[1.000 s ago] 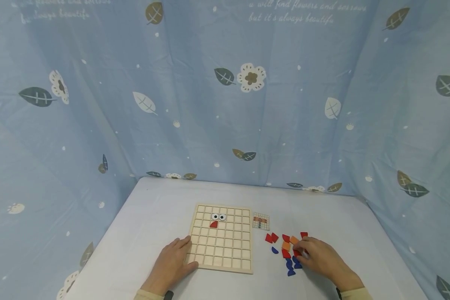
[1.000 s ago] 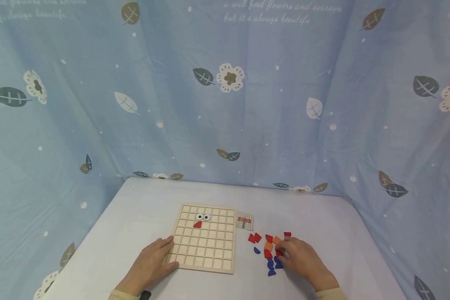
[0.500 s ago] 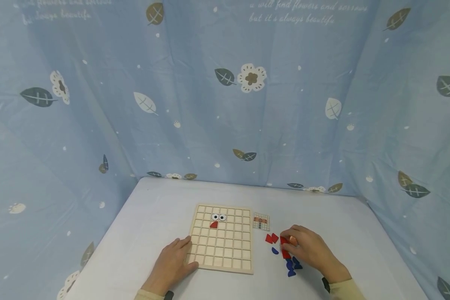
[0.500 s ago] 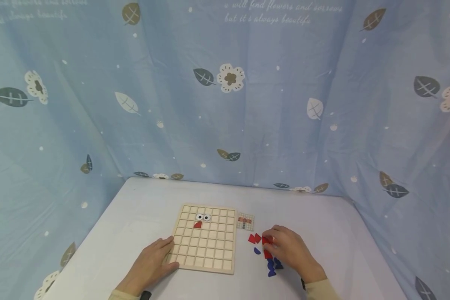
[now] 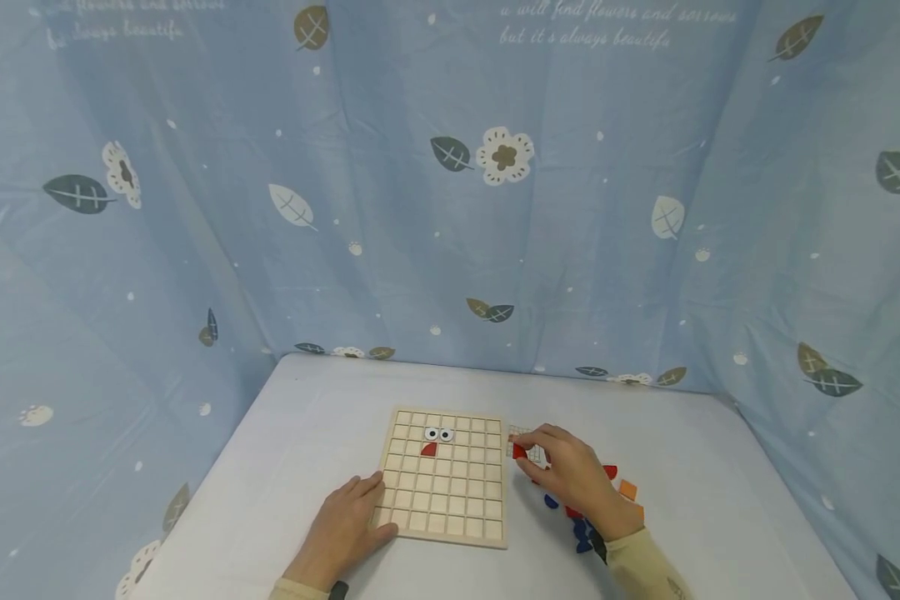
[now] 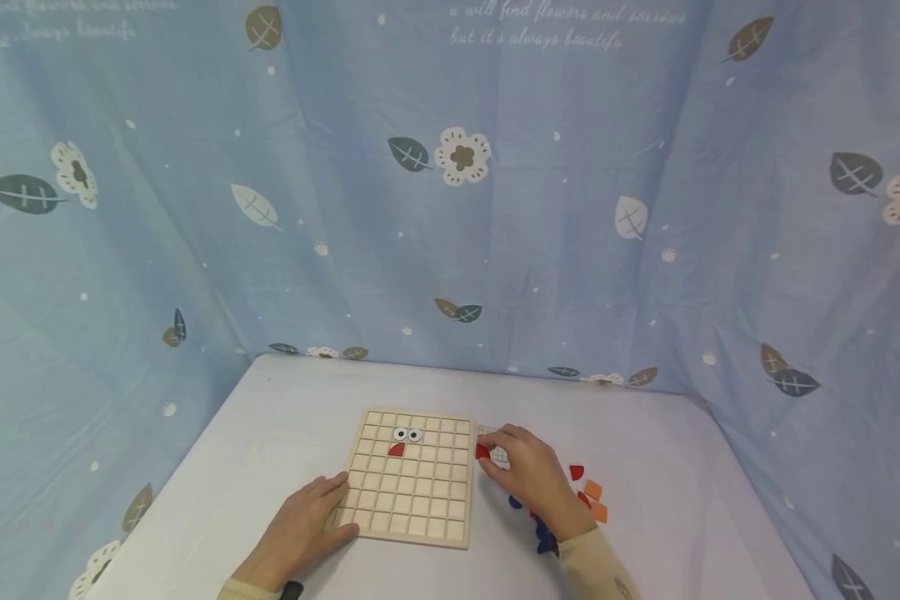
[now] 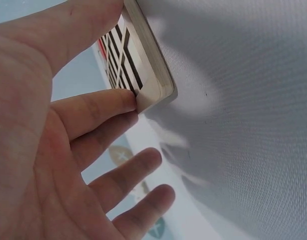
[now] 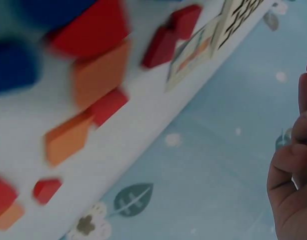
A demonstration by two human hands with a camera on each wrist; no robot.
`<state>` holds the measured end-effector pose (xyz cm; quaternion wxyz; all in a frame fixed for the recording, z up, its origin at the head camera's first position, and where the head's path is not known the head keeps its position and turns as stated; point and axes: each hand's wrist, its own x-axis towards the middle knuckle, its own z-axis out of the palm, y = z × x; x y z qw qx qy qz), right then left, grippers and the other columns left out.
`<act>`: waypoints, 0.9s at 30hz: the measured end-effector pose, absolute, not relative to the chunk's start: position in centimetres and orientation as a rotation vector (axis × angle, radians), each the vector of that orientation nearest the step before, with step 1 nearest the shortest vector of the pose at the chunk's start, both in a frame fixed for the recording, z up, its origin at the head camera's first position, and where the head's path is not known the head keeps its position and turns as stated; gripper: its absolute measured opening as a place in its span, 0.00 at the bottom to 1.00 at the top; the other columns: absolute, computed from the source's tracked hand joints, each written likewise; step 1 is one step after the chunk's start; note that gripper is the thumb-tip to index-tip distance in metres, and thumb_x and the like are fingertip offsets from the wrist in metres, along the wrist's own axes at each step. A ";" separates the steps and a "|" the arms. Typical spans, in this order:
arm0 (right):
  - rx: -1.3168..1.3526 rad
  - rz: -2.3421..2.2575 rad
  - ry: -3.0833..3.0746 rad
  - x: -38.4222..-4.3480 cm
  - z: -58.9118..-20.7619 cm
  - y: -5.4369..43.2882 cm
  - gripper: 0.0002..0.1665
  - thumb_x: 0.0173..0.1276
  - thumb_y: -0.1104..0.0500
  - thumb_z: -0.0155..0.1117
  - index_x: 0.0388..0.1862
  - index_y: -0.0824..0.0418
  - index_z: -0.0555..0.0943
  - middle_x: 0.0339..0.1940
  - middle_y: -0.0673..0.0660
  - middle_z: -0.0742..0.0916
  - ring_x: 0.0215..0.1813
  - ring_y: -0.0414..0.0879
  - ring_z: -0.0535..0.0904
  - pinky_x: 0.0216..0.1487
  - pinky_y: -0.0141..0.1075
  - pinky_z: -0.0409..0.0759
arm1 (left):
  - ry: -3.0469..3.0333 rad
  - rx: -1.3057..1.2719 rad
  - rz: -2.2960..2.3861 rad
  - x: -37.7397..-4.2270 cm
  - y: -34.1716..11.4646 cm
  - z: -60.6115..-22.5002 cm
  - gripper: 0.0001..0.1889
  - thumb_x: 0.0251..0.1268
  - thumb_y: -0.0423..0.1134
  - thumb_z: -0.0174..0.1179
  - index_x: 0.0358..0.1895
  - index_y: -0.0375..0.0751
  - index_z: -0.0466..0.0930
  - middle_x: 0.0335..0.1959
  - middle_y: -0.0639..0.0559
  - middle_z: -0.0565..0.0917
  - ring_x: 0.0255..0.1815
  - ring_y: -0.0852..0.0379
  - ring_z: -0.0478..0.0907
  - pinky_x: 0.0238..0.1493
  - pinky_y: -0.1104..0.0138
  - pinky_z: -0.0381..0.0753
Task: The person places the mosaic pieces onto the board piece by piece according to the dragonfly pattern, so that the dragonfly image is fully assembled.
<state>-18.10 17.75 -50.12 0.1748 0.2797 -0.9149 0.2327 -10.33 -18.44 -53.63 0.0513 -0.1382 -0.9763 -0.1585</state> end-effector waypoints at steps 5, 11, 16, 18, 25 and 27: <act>0.798 0.663 -2.609 -18.8 -50.2 15.5 0.15 0.61 0.52 0.78 0.47 0.47 0.88 0.39 0.40 0.85 0.32 0.38 0.75 0.29 0.25 0.75 | -2.968 -0.424 -0.490 -10.3 -18.5 -53.6 0.36 0.53 0.53 0.74 0.60 0.30 0.80 0.65 0.40 0.79 0.66 0.36 0.74 0.66 0.45 0.74; 0.846 0.682 -2.574 -19.2 -50.0 13.2 0.14 0.61 0.52 0.78 0.47 0.48 0.88 0.38 0.43 0.86 0.32 0.37 0.73 0.29 0.26 0.76 | -2.980 -0.412 -0.490 -10.2 -18.4 -53.5 0.36 0.54 0.54 0.74 0.61 0.30 0.80 0.66 0.40 0.78 0.66 0.36 0.74 0.66 0.45 0.73; 0.852 0.718 -2.581 -19.7 -50.0 11.7 0.15 0.61 0.52 0.78 0.47 0.48 0.88 0.38 0.43 0.86 0.31 0.35 0.71 0.29 0.27 0.74 | -2.983 -0.405 -0.494 -10.3 -18.4 -53.6 0.36 0.53 0.54 0.74 0.61 0.31 0.80 0.66 0.40 0.78 0.66 0.36 0.74 0.67 0.45 0.73; 0.854 0.732 -2.605 -19.9 -50.0 11.2 0.15 0.61 0.51 0.78 0.47 0.47 0.88 0.38 0.41 0.86 0.31 0.35 0.71 0.29 0.27 0.74 | -2.980 -0.406 -0.499 -10.3 -18.4 -53.6 0.36 0.53 0.54 0.74 0.61 0.31 0.80 0.66 0.40 0.79 0.66 0.36 0.74 0.67 0.45 0.73; 0.922 0.720 -2.622 -20.9 -50.3 9.7 0.15 0.63 0.51 0.77 0.48 0.49 0.88 0.38 0.43 0.87 0.35 0.41 0.81 0.34 0.30 0.81 | -2.974 -0.423 -0.478 -10.3 -18.7 -54.0 0.36 0.56 0.55 0.73 0.61 0.32 0.80 0.66 0.41 0.78 0.66 0.36 0.74 0.67 0.44 0.73; 0.951 0.718 -2.621 -21.2 -50.5 9.2 0.14 0.64 0.51 0.76 0.48 0.50 0.88 0.38 0.44 0.87 0.39 0.43 0.84 0.37 0.33 0.83 | -2.965 -0.432 -0.480 -10.2 -18.9 -53.9 0.36 0.56 0.56 0.73 0.61 0.32 0.80 0.66 0.41 0.79 0.66 0.35 0.74 0.66 0.43 0.73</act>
